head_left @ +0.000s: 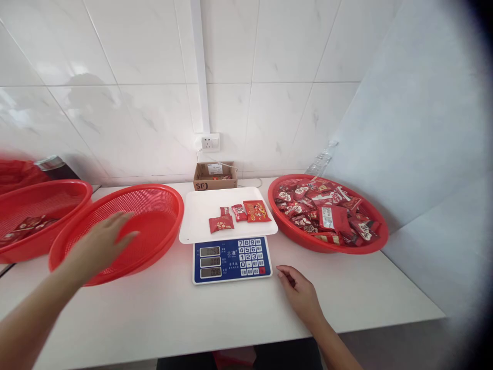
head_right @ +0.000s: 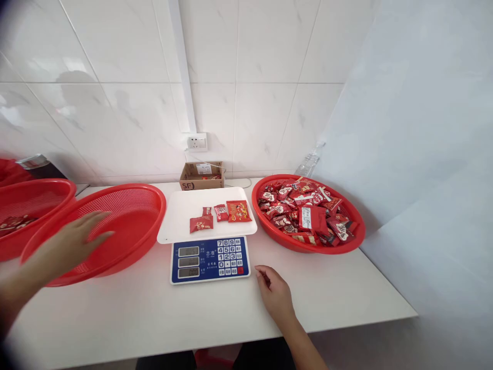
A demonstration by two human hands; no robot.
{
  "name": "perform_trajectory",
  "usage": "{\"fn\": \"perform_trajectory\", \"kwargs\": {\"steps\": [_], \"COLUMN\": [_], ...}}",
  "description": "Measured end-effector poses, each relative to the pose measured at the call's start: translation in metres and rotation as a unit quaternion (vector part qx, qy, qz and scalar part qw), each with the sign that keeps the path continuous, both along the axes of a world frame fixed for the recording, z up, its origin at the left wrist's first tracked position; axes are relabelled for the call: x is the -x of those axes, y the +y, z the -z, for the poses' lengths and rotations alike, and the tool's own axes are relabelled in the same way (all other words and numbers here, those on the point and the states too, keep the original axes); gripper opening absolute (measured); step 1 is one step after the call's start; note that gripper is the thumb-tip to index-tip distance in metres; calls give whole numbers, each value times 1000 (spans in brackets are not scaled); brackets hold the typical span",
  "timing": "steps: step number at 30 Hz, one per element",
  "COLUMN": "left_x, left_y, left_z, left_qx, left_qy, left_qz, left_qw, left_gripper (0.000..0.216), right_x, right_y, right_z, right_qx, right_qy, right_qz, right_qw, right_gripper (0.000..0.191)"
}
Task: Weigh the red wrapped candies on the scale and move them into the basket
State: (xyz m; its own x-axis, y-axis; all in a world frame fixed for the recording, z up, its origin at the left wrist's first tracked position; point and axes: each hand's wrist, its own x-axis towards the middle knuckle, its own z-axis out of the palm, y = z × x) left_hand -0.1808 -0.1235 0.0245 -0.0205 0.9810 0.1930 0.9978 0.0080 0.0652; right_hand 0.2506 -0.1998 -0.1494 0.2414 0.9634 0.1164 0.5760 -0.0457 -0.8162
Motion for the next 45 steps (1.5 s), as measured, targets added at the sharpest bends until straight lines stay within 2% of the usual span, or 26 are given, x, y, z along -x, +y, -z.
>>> {"fn": "perform_trajectory", "kwargs": {"steps": [2, 5, 7, 9, 13, 16, 18, 22, 24, 26, 30, 33, 36, 38, 42, 45], "left_x": [-54, -122, -152, -169, -181, -175, -160, -114, -98, -97, -137, -179, -211, -225, -237, -237], "left_y": [1, 12, 23, 36, 50, 50, 50, 54, 57, 60, 64, 72, 81, 85, 90, 92], "left_z": [2, 9, 15, 21, 28, 21, 11, -7, -7, -2, 17, 30, 37, 39, 42, 45], "left_qx": [38, 87, 105, 109, 100, 87, 57, -28, -39, -29, 50, 84, 105, 113, 107, 85], "left_qy": [-31, -59, -67, -67, -60, -58, -53, -10, 7, -3, -65, -73, -72, -70, -75, -95], "left_qz": [122, 242, 283, 290, 274, 250, 208, 73, 58, 92, 223, 277, 298, 303, 305, 295], "left_qw": [991, 965, 951, 948, 955, 963, 975, 997, 998, 995, 971, 954, 946, 944, 943, 947], "left_gripper": [50, 47, 38, 29, 22, 21, 21, 26, 32, 38, 42, 47, 51, 47, 33, 34], "right_x": [0, 1, 1, 1, 1, 1, 0, 0, 0, -1, -1, 0, 1, 1, 1, 0], "right_y": [0, -1, -1, -2, -2, -2, -2, -1, 0, 1, 1, -1, -2, -3, -2, -2], "right_z": [0, -1, -2, -2, -3, -3, -2, -2, -1, 0, 2, 0, -3, -5, -4, -3], "right_qx": [-1, -3, -6, -10, -15, -16, -17, -11, -4, 0, 1, -5, -6, -2, 3, 3], "right_qy": [-2, -2, 0, 4, 9, 6, 3, -2, -3, -5, -7, -10, -13, -11, -6, -6], "right_qz": [1, 3, 6, 8, -1, -7, -9, -11, -10, -9, -10, -8, -8, -10, -13, -14], "right_qw": [1000, 1000, 1000, 1000, 1000, 1000, 1000, 1000, 1000, 1000, 1000, 1000, 1000, 1000, 1000, 1000], "right_gripper": [29, 29, 28, 28, 28, 28, 28, 29, 29, 29, 29, 30, 30, 30, 29, 29]}}
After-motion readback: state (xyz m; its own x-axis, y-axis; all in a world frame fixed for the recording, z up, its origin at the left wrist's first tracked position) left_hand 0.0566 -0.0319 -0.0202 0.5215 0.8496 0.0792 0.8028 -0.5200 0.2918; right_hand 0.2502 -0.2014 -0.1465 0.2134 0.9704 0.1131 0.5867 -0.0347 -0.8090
